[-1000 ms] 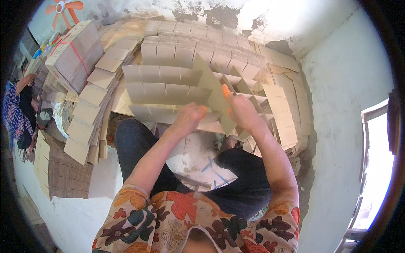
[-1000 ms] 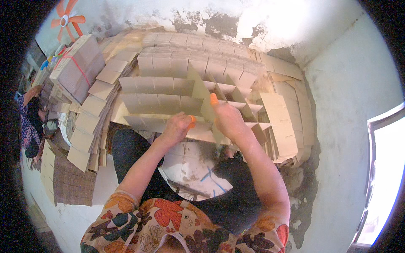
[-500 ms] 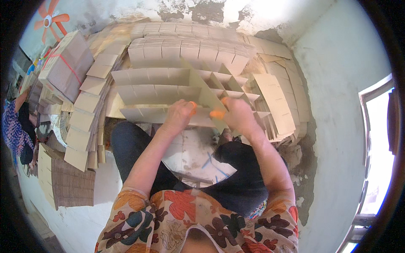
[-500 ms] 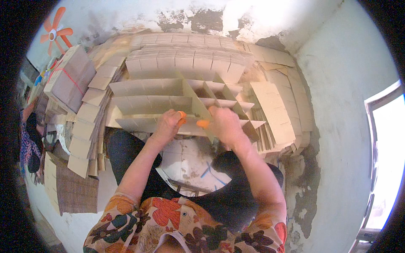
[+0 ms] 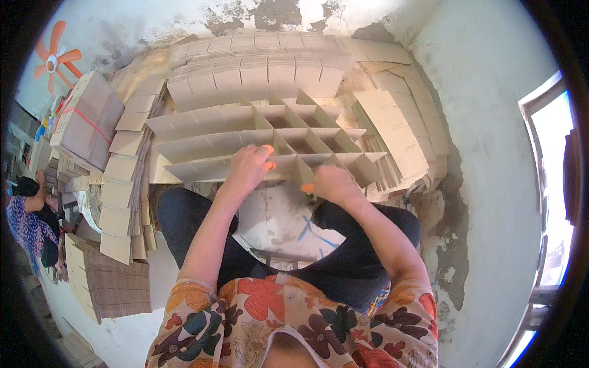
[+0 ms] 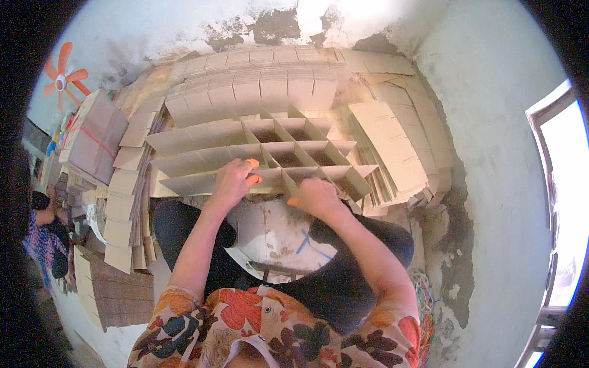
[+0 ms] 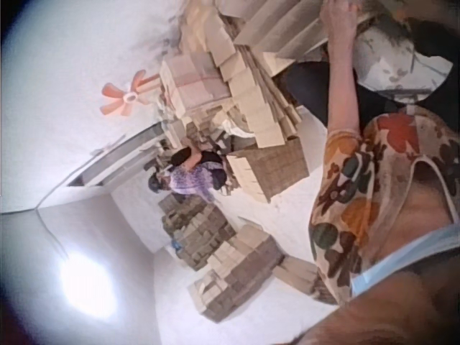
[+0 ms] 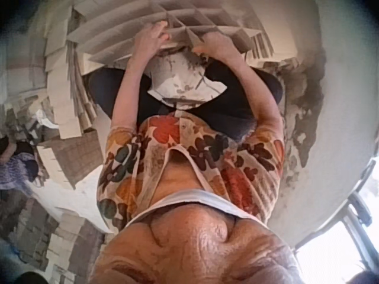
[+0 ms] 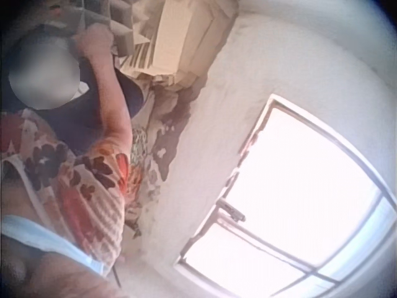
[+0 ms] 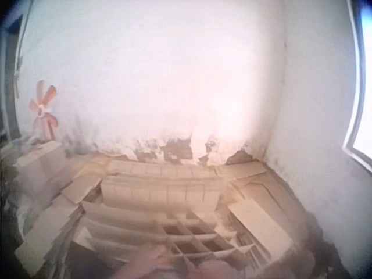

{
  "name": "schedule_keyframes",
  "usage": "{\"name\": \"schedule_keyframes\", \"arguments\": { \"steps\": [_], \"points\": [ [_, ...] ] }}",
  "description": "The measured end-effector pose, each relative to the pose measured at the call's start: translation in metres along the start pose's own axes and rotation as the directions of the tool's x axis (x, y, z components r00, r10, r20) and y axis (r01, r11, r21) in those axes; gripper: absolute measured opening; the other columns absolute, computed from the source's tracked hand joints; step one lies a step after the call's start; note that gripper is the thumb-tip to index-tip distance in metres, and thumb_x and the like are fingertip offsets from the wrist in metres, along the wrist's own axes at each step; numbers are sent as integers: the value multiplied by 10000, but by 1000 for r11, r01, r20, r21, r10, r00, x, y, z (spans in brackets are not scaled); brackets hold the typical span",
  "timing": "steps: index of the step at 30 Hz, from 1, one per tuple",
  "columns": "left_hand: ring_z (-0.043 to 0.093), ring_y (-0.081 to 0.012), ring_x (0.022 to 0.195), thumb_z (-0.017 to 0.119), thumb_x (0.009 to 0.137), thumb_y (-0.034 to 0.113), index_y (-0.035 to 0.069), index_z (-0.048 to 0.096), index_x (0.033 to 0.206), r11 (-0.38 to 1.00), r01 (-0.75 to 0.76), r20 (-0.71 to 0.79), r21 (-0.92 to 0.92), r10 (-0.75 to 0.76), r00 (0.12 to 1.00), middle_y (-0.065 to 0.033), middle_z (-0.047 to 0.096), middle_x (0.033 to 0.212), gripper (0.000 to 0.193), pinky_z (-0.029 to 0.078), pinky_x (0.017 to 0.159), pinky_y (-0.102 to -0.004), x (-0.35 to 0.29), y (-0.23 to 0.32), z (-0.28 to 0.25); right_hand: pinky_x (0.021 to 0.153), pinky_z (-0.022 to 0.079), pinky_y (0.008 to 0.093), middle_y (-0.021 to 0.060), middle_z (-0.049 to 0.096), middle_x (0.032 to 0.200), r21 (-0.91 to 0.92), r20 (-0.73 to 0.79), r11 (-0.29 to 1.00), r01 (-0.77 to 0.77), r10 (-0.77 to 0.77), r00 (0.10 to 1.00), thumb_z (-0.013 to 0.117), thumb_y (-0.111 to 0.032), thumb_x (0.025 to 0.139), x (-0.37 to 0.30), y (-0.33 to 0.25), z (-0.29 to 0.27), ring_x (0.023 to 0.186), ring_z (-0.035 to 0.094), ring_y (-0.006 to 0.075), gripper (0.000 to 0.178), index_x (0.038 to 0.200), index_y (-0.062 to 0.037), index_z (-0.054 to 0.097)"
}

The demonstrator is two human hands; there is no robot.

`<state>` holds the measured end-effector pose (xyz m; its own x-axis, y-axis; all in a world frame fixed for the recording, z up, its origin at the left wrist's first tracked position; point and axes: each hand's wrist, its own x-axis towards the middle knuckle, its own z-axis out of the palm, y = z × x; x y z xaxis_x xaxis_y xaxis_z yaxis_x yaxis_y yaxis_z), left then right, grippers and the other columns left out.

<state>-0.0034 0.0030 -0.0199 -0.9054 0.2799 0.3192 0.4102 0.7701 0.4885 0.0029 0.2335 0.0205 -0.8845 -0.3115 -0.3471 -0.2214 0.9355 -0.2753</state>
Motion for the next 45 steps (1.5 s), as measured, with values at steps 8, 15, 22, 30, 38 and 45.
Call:
{"name": "schedule_keyframes", "arguments": {
  "steps": [8, 15, 22, 30, 38, 45],
  "points": [
    [344, -299, 1348, 738, 739, 333, -25, 447, 1328, 960, -207, 149, 187, 181, 972, -171, 408, 1426, 748, 332, 1063, -447, 11, 29, -4, 756, 510, 347, 162, 676, 917, 256, -635, 963, -80, 230, 738, 701, -186, 803, -30, 97, -87, 846, 652, 249, 273, 1022, -25, 669],
    [294, -306, 1379, 701, 777, 381, -17, 403, 1368, 973, -132, 168, 189, 100, 981, -173, 374, 1446, 773, 242, 1110, -479, 10, 36, 0, 907, 489, 418, 230, 551, 1174, -139, -330, 863, -487, 423, 844, 814, -331, 671, -15, 199, -53, 1129, 520, 384, 662, 1170, 2, 533],
    [389, -354, 1315, 698, 816, 226, -18, 416, 1358, 957, -94, -98, 275, 125, 987, -227, 437, 1379, 658, 316, 1069, -466, -22, 10, -28, 836, 503, 452, 243, 614, 1008, -264, -318, 936, -231, 142, 937, 720, -175, 747, 5, 237, -31, 1009, 589, 406, 607, 1256, 13, 448],
    [551, -361, 1146, 745, 774, 84, -39, 514, 1252, 950, -86, -296, 302, 179, 938, -238, 559, 1226, 545, 428, 978, -446, -46, -8, -53, 677, 530, 439, 213, 639, 897, -342, -400, 904, -258, 108, 910, 487, 71, 796, 16, 219, -30, 847, 653, 348, 560, 1338, 22, 354],
    [612, -308, 1023, 764, 761, 123, -23, 575, 1152, 934, -36, -422, 355, 195, 885, -181, 638, 1078, 458, 441, 929, -443, -59, -28, -61, 605, 529, 374, 191, 641, 942, -206, -816, 932, -299, 5, 577, 556, 11, 794, -27, 124, -121, 687, 648, 297, 596, 1372, -53, 429],
    [622, -280, 853, 765, 729, 144, 24, 635, 957, 965, -42, -396, 260, 147, 906, -100, 673, 876, 288, 451, 874, -428, -56, -48, -46, 625, 462, 247, 82, 546, 704, 234, -662, 924, 301, -75, 746, 577, 39, 769, -19, -8, -124, 667, 524, 72, 508, 1256, -104, 608]
  ]
}}
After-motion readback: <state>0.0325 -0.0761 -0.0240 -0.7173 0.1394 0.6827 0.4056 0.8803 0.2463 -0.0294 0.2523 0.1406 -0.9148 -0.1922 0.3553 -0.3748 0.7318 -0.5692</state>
